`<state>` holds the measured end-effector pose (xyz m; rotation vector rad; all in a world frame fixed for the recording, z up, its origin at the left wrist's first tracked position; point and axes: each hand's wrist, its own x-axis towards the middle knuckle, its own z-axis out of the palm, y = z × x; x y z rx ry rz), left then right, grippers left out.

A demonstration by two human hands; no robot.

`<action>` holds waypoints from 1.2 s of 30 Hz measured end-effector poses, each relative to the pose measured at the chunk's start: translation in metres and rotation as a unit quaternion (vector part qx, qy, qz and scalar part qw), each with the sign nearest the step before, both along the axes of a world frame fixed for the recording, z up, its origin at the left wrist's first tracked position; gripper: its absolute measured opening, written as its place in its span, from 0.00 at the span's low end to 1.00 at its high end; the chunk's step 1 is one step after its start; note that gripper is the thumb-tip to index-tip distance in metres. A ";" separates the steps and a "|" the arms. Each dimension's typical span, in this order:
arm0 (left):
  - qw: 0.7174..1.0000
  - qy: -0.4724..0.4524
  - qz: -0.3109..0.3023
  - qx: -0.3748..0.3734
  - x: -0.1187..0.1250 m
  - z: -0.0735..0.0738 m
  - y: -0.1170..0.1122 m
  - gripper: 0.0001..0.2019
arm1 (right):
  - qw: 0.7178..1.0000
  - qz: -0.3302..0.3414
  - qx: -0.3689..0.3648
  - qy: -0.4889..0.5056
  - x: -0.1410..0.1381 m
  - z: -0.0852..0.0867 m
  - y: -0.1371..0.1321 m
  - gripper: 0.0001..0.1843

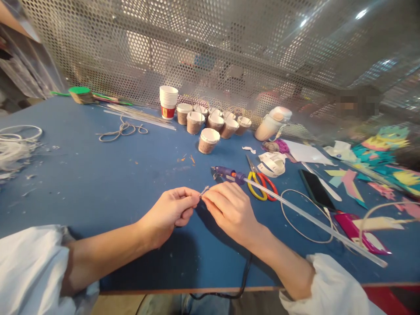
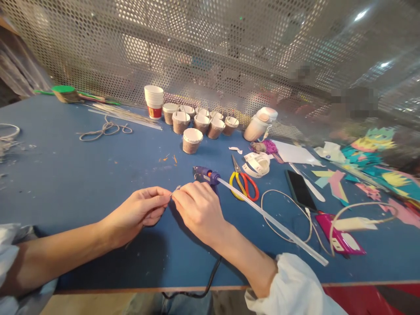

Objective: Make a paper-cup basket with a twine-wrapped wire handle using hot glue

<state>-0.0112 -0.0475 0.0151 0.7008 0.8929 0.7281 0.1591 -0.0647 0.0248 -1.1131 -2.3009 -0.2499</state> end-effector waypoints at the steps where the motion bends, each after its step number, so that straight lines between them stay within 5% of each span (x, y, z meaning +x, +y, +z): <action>1: 1.000 0.006 0.000 0.005 0.000 0.000 -0.001 0.10 | 1.000 0.000 0.009 -0.007 0.000 0.000 -0.001 0.08; 21: 0.982 0.150 0.033 0.109 0.002 0.015 -0.006 0.05 | 0.992 -0.029 0.114 -0.048 -0.002 0.008 -0.009 0.05; 29: 0.990 0.100 -0.022 0.101 0.000 0.007 -0.007 0.09 | 0.992 -0.033 0.116 -0.025 -0.002 0.011 -0.010 0.05; 36: 0.977 0.144 -0.034 0.154 0.000 0.009 -0.006 0.10 | 0.991 -0.046 0.119 -0.034 -0.002 0.010 -0.011 0.05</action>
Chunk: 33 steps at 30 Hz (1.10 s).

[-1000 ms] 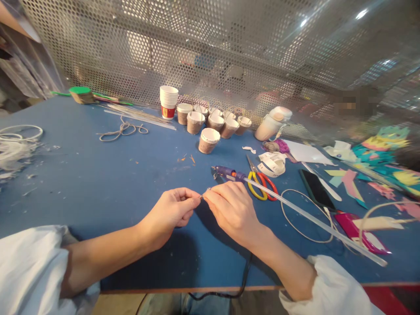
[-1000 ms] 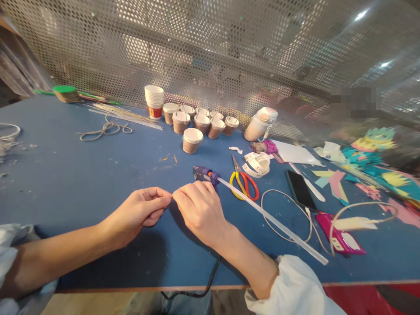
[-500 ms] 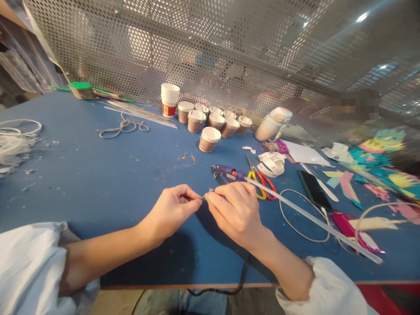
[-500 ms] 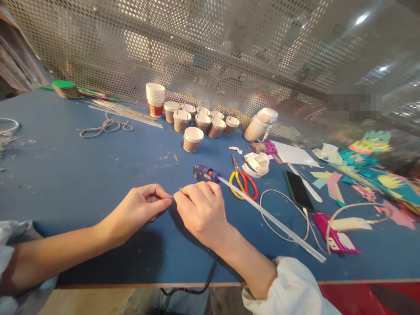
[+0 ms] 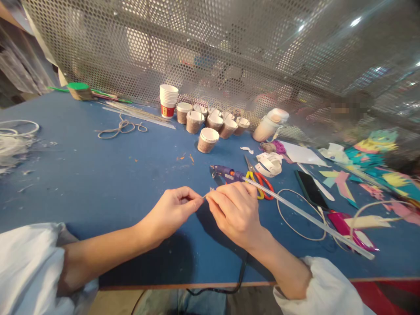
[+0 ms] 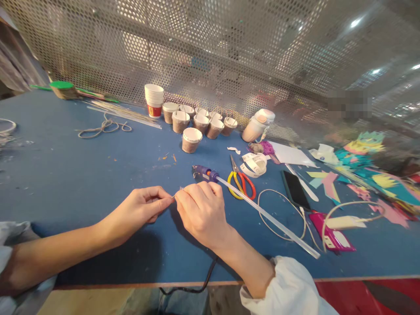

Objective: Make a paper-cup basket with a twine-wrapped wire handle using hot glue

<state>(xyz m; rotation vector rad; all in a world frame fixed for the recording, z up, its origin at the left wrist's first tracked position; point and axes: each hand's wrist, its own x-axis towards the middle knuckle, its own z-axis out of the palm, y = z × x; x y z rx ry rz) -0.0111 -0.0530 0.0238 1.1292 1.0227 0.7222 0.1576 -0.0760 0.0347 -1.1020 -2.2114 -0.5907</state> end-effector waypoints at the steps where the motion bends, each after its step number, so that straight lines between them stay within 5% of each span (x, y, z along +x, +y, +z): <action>1: 1.000 0.002 -0.001 0.006 0.000 0.000 0.000 0.10 | 1.000 -0.001 0.002 0.002 0.000 0.000 0.000 0.05; 22: 0.982 0.049 -0.041 0.177 -0.007 -0.013 0.001 0.09 | 0.991 -0.014 -0.067 0.111 -0.001 -0.002 -0.005 0.05; 33: 0.970 0.089 -0.035 0.222 -0.009 -0.011 0.000 0.08 | 0.953 0.005 -0.218 0.211 0.003 0.003 -0.003 0.04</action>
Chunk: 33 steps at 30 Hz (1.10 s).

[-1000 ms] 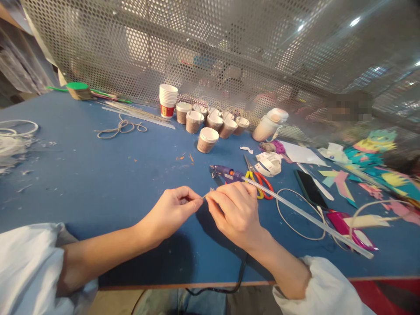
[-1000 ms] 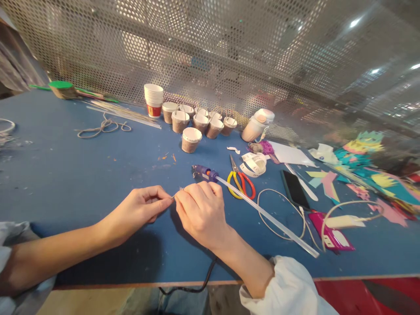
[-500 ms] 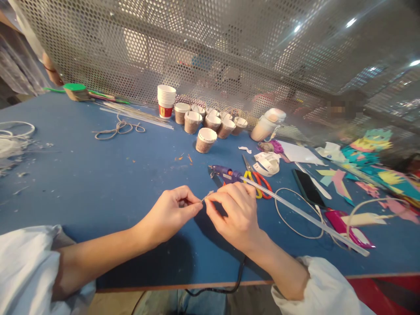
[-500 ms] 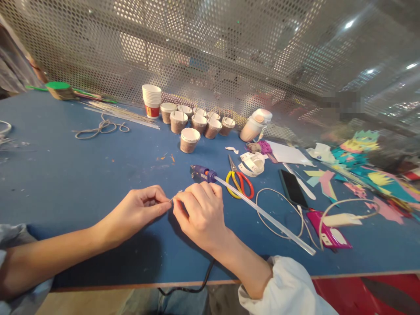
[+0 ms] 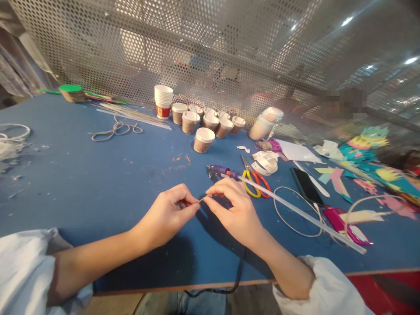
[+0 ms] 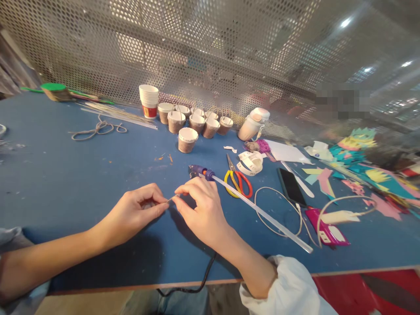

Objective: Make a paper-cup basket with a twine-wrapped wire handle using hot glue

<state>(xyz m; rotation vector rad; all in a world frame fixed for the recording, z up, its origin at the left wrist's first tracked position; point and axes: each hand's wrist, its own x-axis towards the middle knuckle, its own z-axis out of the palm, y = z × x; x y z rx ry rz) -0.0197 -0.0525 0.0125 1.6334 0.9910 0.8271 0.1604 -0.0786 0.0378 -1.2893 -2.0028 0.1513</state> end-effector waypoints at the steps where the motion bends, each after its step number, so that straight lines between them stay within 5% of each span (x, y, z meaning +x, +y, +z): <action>1: 1.000 0.001 0.002 0.000 0.000 0.000 0.000 0.08 | 1.000 -0.001 -0.001 0.001 0.000 0.000 0.000 0.04; 8: 0.999 -0.015 0.006 -0.052 0.002 0.004 0.000 0.08 | 1.000 0.009 -0.014 0.015 0.001 0.000 -0.001 0.05; 15: 0.969 -0.082 0.008 -0.233 0.004 0.007 0.002 0.14 | 0.993 -0.001 -0.022 0.114 0.006 -0.001 0.000 0.11; 20: 0.944 -0.136 -0.001 -0.300 0.005 0.007 0.002 0.16 | 0.983 0.007 -0.104 0.152 0.003 -0.006 0.003 0.14; 26: 0.953 -0.118 -0.025 -0.280 0.006 0.002 -0.001 0.14 | 0.940 0.039 -0.197 0.275 -0.007 -0.013 0.002 0.13; 33: 0.984 -0.079 -0.017 -0.156 0.006 0.005 -0.003 0.13 | 0.907 0.015 -0.271 0.321 -0.009 -0.008 -0.001 0.12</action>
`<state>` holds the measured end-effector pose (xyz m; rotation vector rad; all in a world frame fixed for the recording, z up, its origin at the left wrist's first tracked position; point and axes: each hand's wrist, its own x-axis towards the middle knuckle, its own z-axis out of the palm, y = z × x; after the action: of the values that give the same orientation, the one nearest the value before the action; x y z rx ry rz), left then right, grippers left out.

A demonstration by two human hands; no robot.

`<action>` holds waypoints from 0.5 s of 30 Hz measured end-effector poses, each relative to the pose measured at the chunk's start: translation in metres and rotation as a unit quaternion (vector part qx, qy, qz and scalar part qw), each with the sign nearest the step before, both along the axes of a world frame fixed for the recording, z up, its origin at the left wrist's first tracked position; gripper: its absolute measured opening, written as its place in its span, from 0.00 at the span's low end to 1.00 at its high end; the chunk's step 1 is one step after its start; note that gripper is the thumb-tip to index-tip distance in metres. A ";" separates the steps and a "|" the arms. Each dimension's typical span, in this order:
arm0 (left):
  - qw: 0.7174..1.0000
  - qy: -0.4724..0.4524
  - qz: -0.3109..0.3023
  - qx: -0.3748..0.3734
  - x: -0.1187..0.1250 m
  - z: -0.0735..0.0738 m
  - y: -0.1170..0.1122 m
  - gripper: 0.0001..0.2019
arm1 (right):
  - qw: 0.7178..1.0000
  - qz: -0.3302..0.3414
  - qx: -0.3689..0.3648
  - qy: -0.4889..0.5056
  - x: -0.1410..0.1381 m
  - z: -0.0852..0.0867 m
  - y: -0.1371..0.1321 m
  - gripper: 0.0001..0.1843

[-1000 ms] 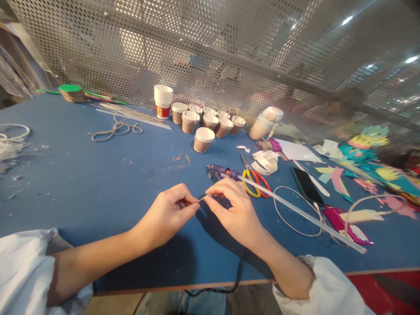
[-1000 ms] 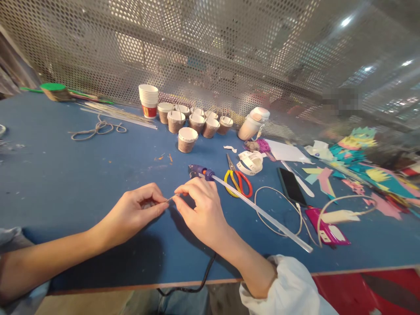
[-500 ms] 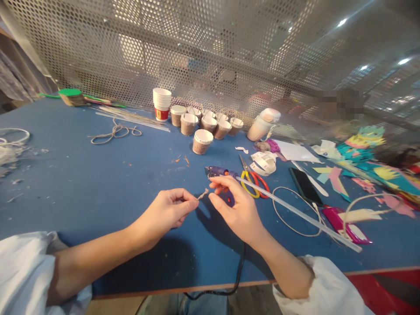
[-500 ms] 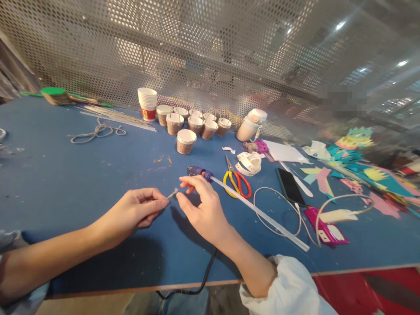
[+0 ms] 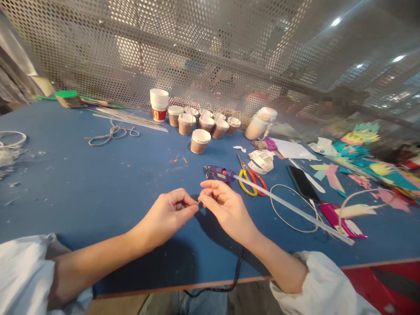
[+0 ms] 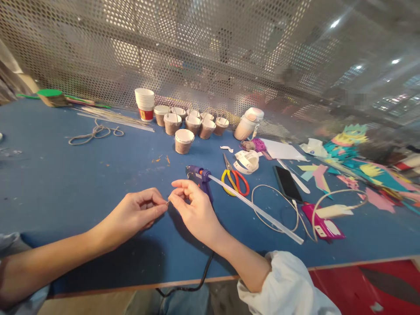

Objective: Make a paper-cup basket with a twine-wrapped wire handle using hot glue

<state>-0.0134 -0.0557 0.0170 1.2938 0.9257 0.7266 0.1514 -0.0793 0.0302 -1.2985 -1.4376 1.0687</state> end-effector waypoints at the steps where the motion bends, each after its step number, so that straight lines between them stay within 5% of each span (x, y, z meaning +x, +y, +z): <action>1: 1.000 0.005 0.003 -0.002 0.000 0.000 0.000 0.13 | 1.000 0.000 -0.003 0.003 0.001 0.000 0.001 0.12; 8: 0.989 -0.042 0.017 -0.140 0.000 0.000 0.005 0.15 | 1.000 -0.006 0.024 0.011 0.008 -0.002 0.004 0.12; 15: 0.988 -0.054 0.012 -0.146 -0.002 0.000 0.006 0.16 | 1.000 0.006 0.014 0.002 0.013 -0.002 0.007 0.11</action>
<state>-0.0152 -0.0502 0.0172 0.9776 0.9230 0.6471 0.1644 -0.0721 0.0284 -1.2696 -1.4536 1.0555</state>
